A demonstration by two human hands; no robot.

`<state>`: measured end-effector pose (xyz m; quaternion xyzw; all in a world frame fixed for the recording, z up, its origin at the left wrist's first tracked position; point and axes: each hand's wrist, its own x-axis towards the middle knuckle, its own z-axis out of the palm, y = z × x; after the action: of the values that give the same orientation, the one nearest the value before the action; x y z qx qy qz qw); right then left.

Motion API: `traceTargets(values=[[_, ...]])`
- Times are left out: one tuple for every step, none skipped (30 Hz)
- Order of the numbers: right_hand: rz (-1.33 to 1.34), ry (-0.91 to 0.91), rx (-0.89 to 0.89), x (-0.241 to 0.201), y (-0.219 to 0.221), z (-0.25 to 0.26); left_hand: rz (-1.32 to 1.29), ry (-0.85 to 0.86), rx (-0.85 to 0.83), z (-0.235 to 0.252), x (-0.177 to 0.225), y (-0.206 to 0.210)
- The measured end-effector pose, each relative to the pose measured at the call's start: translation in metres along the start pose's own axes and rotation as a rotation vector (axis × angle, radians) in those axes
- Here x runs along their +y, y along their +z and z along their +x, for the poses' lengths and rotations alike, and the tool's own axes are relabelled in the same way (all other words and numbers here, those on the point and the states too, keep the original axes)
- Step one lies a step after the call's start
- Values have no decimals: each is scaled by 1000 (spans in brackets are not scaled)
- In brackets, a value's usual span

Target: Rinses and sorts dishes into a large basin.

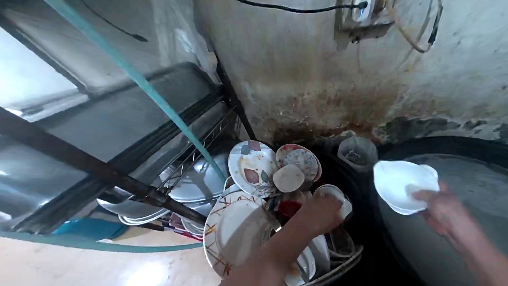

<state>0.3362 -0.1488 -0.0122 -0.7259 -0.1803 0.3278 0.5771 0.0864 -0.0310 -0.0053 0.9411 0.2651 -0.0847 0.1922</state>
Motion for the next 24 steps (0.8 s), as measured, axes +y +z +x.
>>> traceTargets(values=[[-89,10,44,10,-20,4,38,-36,-128,3,0,10],[-165,18,86,22,-38,8,67,-60,-194,6,1,19],[-222,18,123,33,-54,10,97,-81,-244,8,4,21],[-253,17,150,42,-67,10,136,-86,-276,9,9,19],[-257,19,177,51,-78,9,171,-75,-295,10,12,16],[-230,35,195,57,-86,7,198,-56,-308,11,13,15],[-180,59,208,58,-91,4,217,-41,-320,12,13,14],[-125,81,216,57,-92,1,225,-37,-322,13,10,14],[-78,99,221,54,-93,-1,226,-38,-316,13,8,14],[-42,109,228,52,-91,-3,221,-45,-313,13,6,14],[2,121,222,48,-89,-5,213,-51,-318,13,5,13],[42,128,210,43,-86,-7,204,-54,-325,14,4,13],[62,127,198,40,-83,-9,205,-45,-319,14,2,13],[64,128,182,36,-79,-11,208,-28,-308,14,2,13],[55,123,171,32,-75,-13,214,-8,-292,14,1,12],[42,119,160,29,-71,-14,195,2,-265,14,-1,12],[20,117,147,28,-68,-16,130,-11,-230,12,-4,10],[-3,114,130,27,-64,-18,-3,-62,-191,9,-6,7],[-19,111,111,26,-61,-20,-201,-142,-137,4,-9,3],[-36,108,88,26,-57,-21,-462,-253,-47,-3,-10,0],[-48,108,68,26,-54,-23,-722,-340,81,-10,-10,-2],[-55,109,53,26,-49,-25,-940,-386,217,-15,-9,0],[-50,107,45,27,-44,-26,-1072,-394,301,-18,-7,1],[-37,111,28,28,-39,-26,-1101,-374,348,-20,-1,-2]])
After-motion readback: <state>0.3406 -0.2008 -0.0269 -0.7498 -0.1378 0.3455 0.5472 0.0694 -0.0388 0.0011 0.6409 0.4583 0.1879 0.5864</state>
